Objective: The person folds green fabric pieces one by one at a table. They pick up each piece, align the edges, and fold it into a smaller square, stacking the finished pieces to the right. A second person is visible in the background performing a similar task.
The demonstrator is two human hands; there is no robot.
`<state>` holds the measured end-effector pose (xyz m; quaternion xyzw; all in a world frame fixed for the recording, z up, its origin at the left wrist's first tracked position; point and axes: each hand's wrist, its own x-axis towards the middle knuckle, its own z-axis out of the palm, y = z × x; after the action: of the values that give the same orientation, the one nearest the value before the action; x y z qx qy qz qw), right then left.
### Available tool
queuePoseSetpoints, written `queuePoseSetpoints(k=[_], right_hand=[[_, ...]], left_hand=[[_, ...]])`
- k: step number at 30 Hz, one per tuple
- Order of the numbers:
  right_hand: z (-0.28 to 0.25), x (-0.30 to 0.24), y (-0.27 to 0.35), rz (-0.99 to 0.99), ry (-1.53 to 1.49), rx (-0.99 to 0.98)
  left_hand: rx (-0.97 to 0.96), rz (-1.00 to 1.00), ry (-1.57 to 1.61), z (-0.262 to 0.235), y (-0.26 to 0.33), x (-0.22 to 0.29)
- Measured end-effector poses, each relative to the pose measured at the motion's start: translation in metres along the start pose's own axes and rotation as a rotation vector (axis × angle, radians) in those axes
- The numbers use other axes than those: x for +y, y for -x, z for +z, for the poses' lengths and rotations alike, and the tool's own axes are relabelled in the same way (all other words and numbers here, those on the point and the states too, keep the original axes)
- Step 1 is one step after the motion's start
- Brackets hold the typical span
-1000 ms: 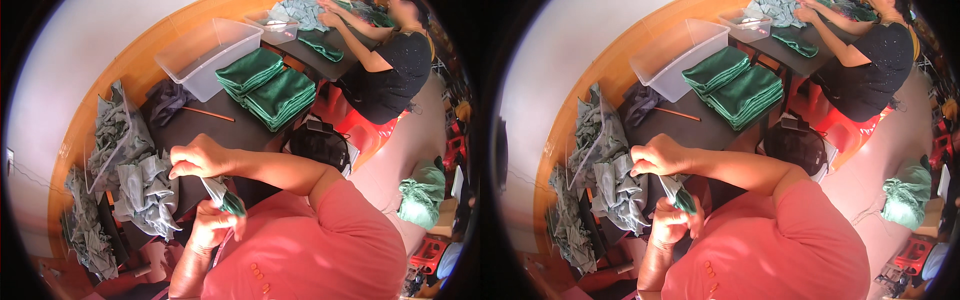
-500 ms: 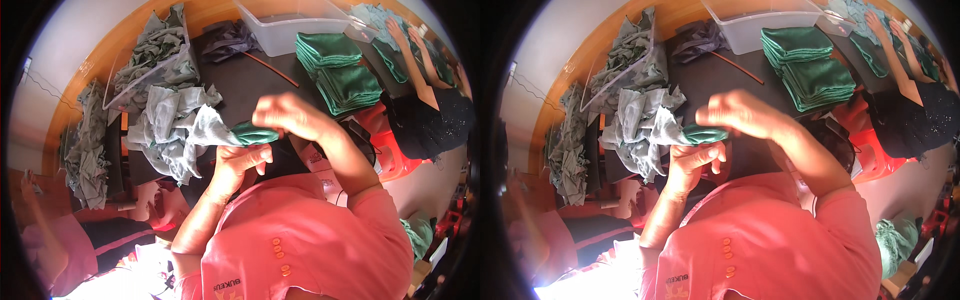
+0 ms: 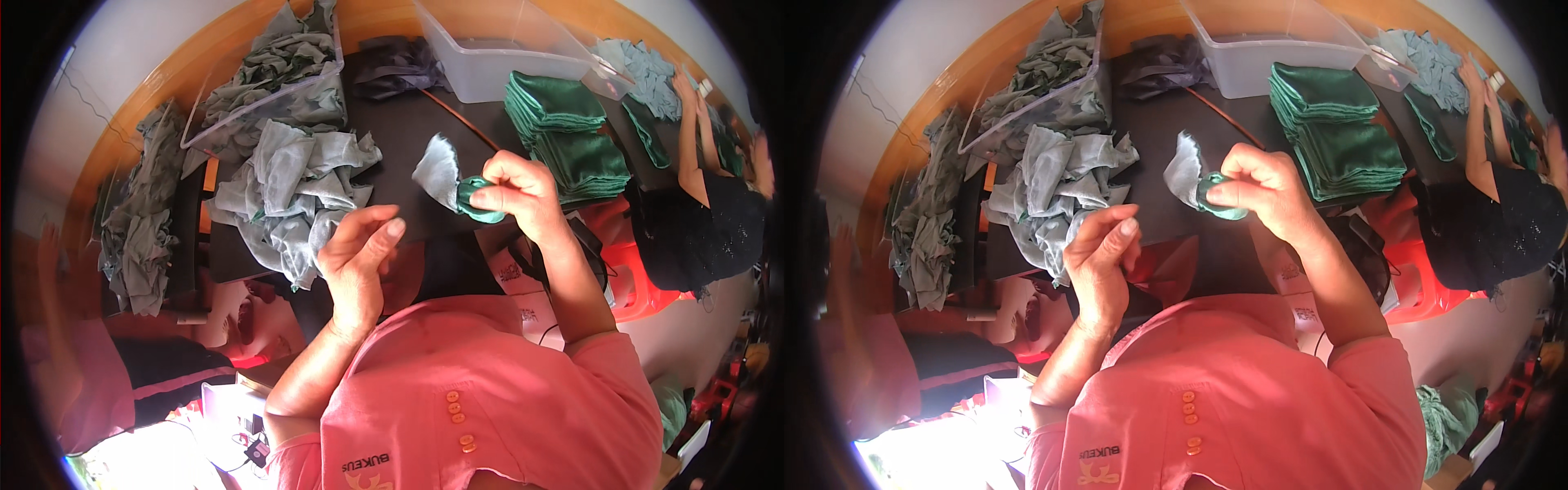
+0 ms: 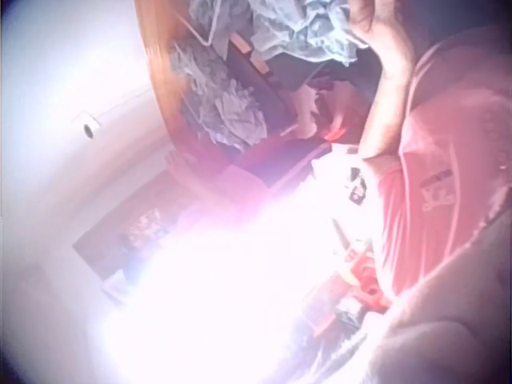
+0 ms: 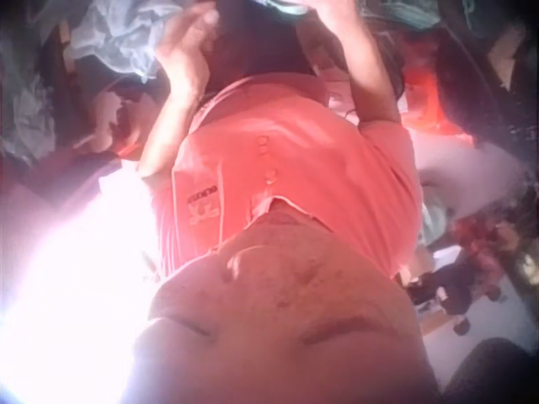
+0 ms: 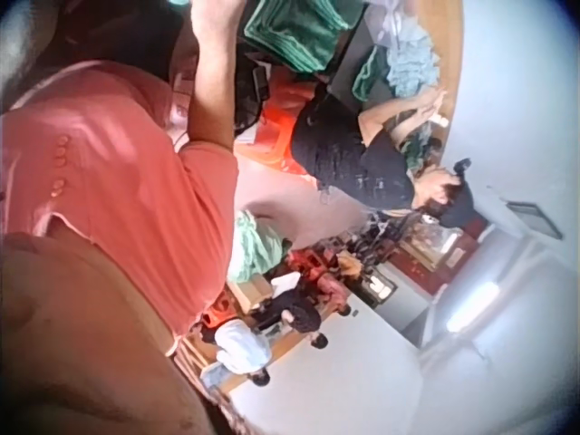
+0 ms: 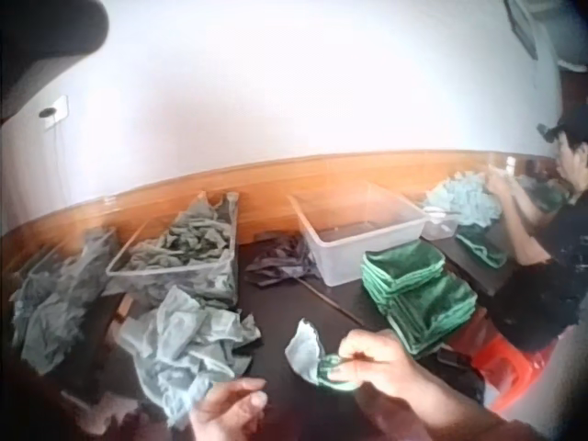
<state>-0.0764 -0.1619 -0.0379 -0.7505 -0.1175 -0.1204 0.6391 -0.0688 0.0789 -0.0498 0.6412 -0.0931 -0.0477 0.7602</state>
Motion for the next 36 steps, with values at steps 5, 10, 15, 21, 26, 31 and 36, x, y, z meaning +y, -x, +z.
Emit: queuePoseSetpoints(k=[5,10,15,21,26,31,36], right_hand=[[0.025,-0.004,0.004,0.007,-0.202,-0.069],[0.033,-0.011,0.01,-0.034,-0.341,0.016],[0.055,-0.019,0.023,-0.174,-0.163,-0.052],[0.044,-0.007,0.027,-0.068,-0.292,0.079],[0.052,-0.02,0.033,-0.367,-0.049,0.017],[0.064,-0.009,0.045,-0.274,-0.119,-0.114],[0.065,0.019,0.064,0.006,-0.229,-0.043]], left_hand=[[-0.12,-0.213,0.232,0.032,-0.024,0.003],[-0.202,-0.182,0.284,0.029,-0.03,-0.01],[0.106,0.399,0.083,0.044,-0.032,-0.036],[0.007,-0.252,0.645,0.045,-0.035,-0.014],[0.01,0.505,-0.125,0.043,-0.031,-0.025],[0.072,0.192,0.047,0.047,-0.035,-0.006],[-0.061,-0.219,0.558,0.034,-0.041,-0.002]])
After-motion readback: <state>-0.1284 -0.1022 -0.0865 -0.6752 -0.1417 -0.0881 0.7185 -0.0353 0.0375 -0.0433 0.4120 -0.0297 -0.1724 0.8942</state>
